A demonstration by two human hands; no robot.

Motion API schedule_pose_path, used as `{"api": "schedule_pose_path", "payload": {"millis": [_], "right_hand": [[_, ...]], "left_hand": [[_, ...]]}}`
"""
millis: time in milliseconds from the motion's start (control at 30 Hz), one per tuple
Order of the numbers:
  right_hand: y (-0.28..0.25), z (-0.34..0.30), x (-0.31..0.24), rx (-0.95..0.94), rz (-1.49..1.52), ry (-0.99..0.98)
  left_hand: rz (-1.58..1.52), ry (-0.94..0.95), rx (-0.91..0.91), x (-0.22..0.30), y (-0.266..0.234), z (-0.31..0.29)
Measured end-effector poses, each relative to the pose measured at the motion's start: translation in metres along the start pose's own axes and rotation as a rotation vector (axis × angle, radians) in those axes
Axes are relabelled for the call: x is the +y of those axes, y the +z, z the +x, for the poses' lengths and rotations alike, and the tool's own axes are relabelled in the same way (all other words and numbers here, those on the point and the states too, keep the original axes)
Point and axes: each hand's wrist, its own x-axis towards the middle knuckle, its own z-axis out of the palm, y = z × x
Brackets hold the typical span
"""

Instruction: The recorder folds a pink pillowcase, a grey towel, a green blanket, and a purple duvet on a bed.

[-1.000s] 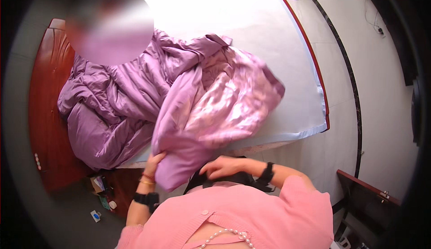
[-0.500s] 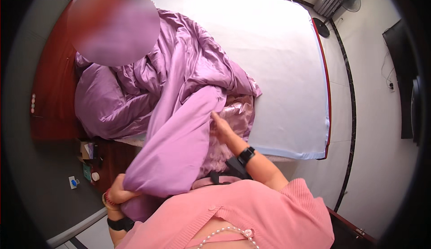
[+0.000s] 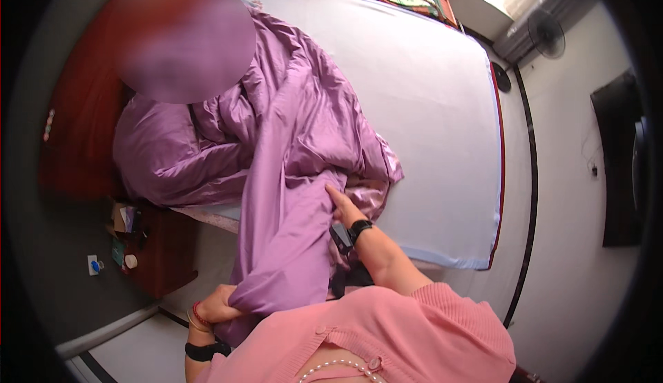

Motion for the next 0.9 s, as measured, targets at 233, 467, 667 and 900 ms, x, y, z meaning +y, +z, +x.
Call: {"api": "schedule_pose_path", "payload": {"millis": [233, 467, 667, 900], "right_hand": [[-0.034, -0.043, -0.132, -0.2, 0.471, -0.441], [0.142, -0.179, -0.069, -0.999, 2.392, 1.335], [-0.047, -0.018, 0.125, 2.332, 2.739, 1.195], [-0.125, -0.137, -0.19, 1.459, 3.37, 2.423]], "left_hand": [[0.14, 0.09, 0.192, 0.001, 0.043, 0.011], [0.266, 0.295, -0.368, -0.005, 0.165, 0.148], [0.13, 0.183, -0.456, -0.038, 0.236, 0.205], [0.56, 0.301, 0.021, 0.1, 0.249, 0.279]]}}
